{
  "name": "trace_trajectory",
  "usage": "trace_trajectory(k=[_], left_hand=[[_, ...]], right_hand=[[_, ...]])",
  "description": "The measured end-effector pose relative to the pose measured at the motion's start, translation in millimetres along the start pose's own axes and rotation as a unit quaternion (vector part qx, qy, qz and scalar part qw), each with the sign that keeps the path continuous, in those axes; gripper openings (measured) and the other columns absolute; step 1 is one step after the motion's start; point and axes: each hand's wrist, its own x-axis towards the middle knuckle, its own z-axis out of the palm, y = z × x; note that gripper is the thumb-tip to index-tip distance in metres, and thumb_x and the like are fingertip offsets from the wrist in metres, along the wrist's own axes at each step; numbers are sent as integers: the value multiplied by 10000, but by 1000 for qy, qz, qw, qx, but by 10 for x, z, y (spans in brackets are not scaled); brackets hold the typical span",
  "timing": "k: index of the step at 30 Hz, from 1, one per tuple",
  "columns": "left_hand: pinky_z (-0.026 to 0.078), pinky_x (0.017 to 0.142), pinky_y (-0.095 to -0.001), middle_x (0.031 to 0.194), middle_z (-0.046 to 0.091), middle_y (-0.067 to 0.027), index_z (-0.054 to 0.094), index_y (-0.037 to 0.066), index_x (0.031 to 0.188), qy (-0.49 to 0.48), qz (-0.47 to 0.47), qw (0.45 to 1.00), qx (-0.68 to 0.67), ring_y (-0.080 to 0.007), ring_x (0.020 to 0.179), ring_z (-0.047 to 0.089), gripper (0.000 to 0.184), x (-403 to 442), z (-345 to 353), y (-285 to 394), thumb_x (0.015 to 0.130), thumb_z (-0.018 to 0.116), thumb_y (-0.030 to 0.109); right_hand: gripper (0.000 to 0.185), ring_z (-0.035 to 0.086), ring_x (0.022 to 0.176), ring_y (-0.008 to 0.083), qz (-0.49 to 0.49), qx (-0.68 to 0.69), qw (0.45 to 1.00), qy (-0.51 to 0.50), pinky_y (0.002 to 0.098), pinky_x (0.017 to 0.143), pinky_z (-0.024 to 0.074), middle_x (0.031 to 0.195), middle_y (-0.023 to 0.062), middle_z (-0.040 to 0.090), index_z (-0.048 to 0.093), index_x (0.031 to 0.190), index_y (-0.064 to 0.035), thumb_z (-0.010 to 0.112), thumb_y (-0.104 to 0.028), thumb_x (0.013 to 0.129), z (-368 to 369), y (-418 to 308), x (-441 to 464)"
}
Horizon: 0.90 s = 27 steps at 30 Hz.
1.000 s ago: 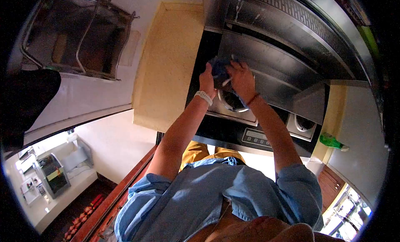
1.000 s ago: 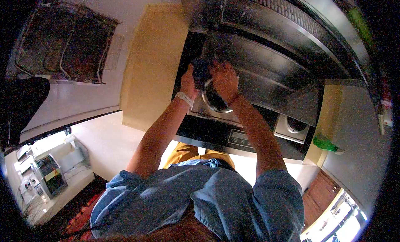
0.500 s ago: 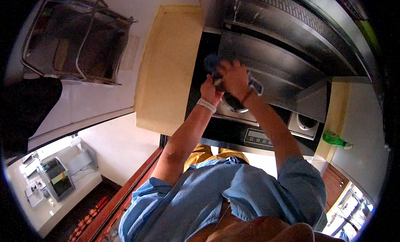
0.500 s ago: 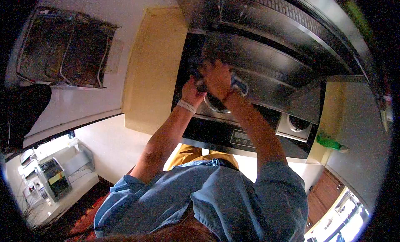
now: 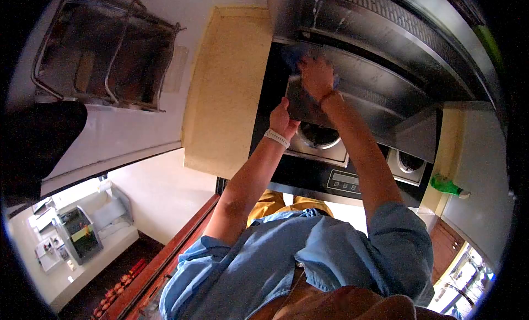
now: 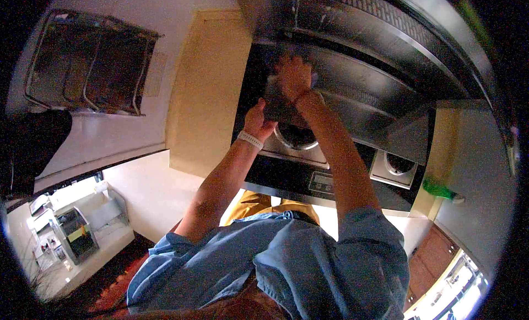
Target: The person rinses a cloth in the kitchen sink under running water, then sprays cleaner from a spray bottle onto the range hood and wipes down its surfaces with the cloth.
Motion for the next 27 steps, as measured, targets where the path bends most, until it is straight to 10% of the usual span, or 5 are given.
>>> trace_trajectory(k=[7, 14, 27], left_hand=[[491, 895, -417, 1105, 620, -105, 549, 46, 1108, 15, -9, 999, -27, -270, 1003, 599, 254, -138, 173, 59, 981, 452, 244], [515, 810, -400, 1091, 606, -115, 532, 2, 1137, 60, 40, 992, 104, -265, 992, 597, 279, -98, 189, 8, 920, 576, 171], [496, 846, -412, 1084, 593, -114, 537, -9, 1141, 49, 30, 993, 103, -261, 992, 581, 265, -54, 112, 66, 924, 565, 141]], right_hand=[[261, 550, 980, 282, -149, 38, 986, 69, 438, 752, 509, 1145, 24, 576, 673, 1013, -159, 565, -154, 776, -343, -138, -755], [263, 531, 1067, 303, 7, -20, 998, 54, 524, 882, 438, 1131, 50, 582, 653, 1047, -149, 553, -207, 811, 106, 343, 400], [382, 458, 1225, 330, 229, -142, 961, -62, 540, 901, 472, 1372, 40, 456, 586, 1218, -144, 594, -311, 874, -62, 2422, -766]])
